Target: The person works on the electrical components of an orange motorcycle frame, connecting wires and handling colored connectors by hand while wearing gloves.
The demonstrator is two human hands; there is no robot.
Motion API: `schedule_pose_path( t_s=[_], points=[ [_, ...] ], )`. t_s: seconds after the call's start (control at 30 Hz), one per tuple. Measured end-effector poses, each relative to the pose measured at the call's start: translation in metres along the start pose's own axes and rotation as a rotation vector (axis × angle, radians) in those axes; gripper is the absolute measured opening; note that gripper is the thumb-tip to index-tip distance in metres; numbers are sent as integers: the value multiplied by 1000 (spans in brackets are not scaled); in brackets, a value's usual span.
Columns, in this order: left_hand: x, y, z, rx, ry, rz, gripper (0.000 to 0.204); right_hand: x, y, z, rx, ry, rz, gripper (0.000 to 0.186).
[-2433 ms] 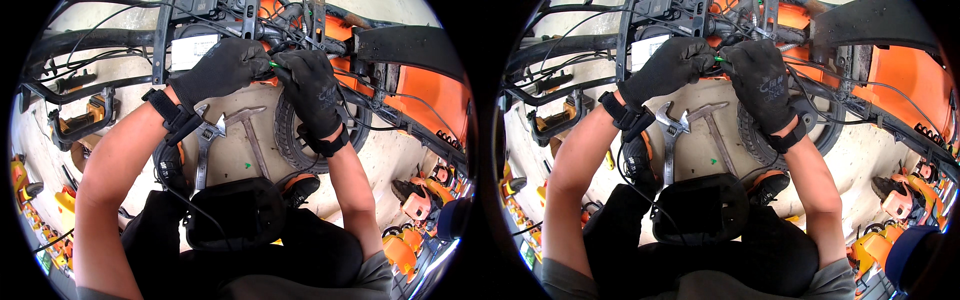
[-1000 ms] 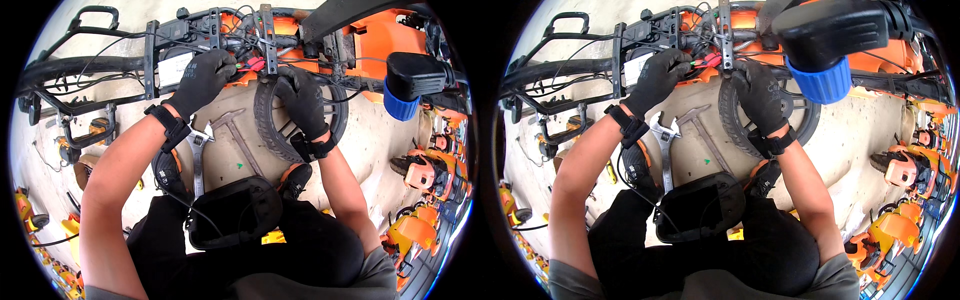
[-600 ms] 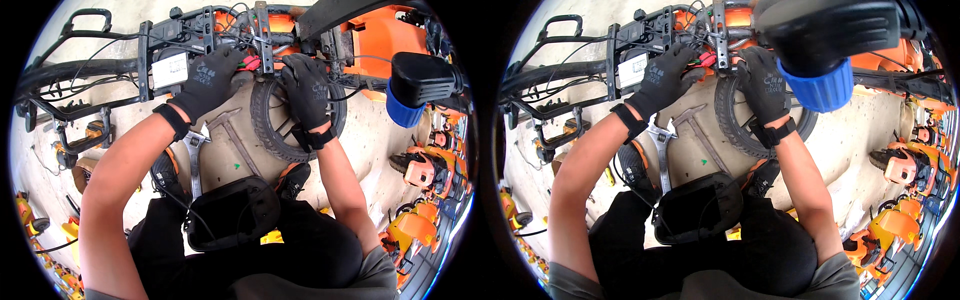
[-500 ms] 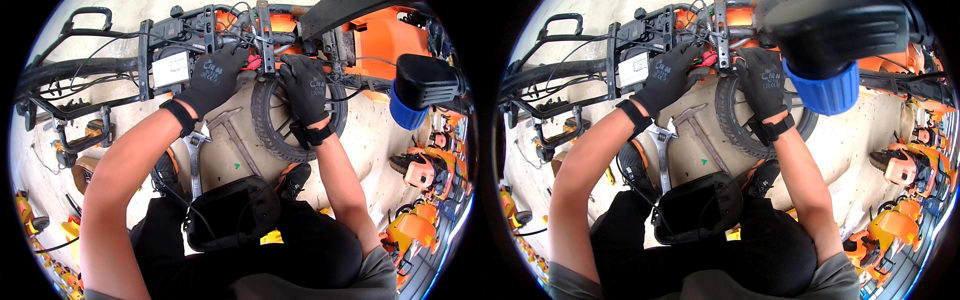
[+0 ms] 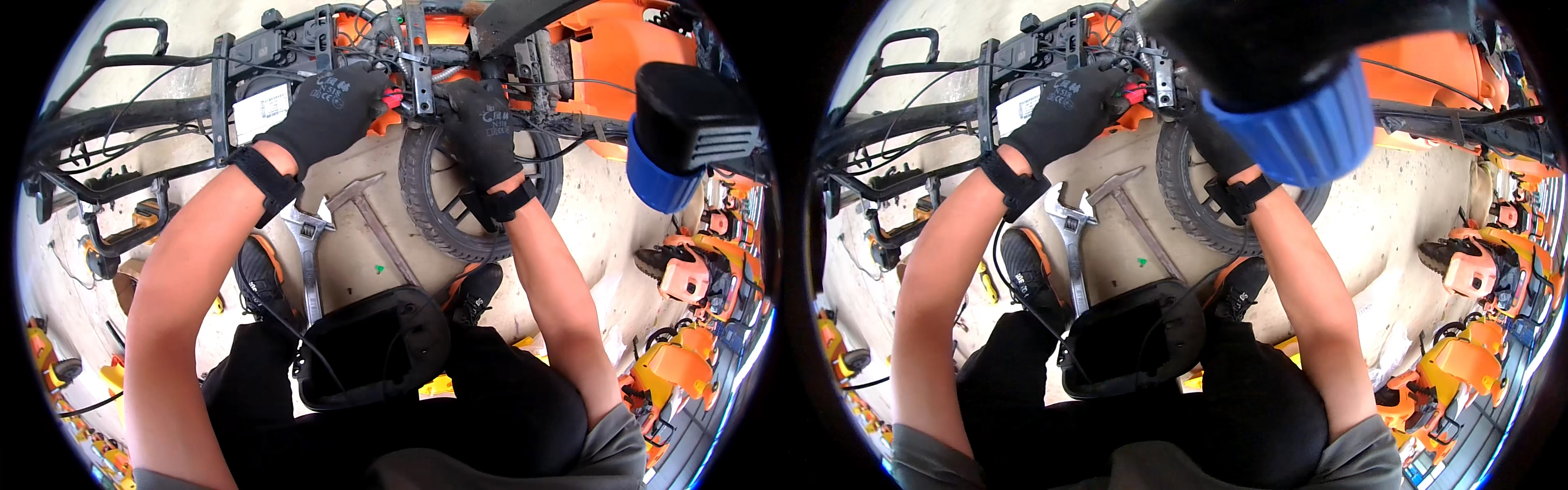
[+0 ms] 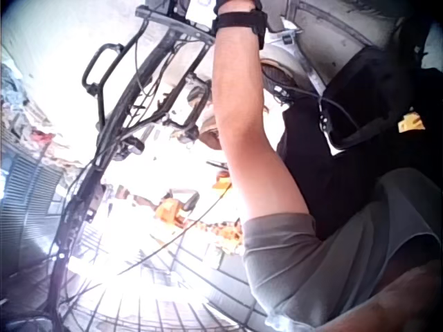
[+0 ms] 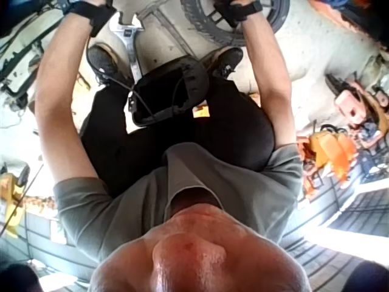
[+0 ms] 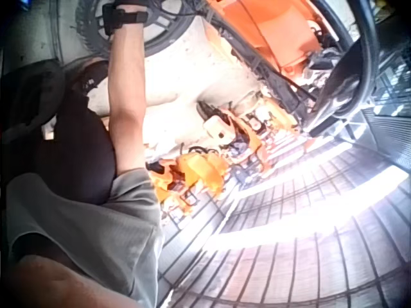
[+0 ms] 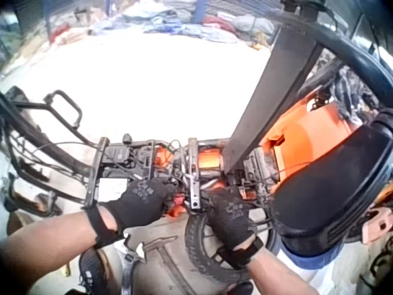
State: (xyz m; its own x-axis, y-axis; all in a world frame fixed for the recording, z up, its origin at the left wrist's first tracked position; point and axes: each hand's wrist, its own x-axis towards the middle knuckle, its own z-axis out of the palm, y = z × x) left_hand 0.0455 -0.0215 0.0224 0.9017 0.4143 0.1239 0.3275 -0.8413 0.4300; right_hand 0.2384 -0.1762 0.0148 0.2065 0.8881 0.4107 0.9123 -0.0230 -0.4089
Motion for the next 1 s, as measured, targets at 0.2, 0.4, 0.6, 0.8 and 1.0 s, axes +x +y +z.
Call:
schedule_pose_path(
  t_s=[0.2,0.4,0.6,0.8,1.0],
  points=[
    [-9,-8,-4,-37,78,66,28,-5,-9,-13,-40,30,46,20],
    [-24,-10,-19,-383,-11,-82,24,-4,12,7,-56,124,11,13],
    [-29,-14,0,-146,246,62,20,13,-7,7,-84,40,80,12],
    [-22,-1,-4,30,197,39,20,10,-16,3,82,57,165,12],
    [-38,7,-7,331,22,135,33,9,-18,-8,168,-54,214,16]
  ],
)
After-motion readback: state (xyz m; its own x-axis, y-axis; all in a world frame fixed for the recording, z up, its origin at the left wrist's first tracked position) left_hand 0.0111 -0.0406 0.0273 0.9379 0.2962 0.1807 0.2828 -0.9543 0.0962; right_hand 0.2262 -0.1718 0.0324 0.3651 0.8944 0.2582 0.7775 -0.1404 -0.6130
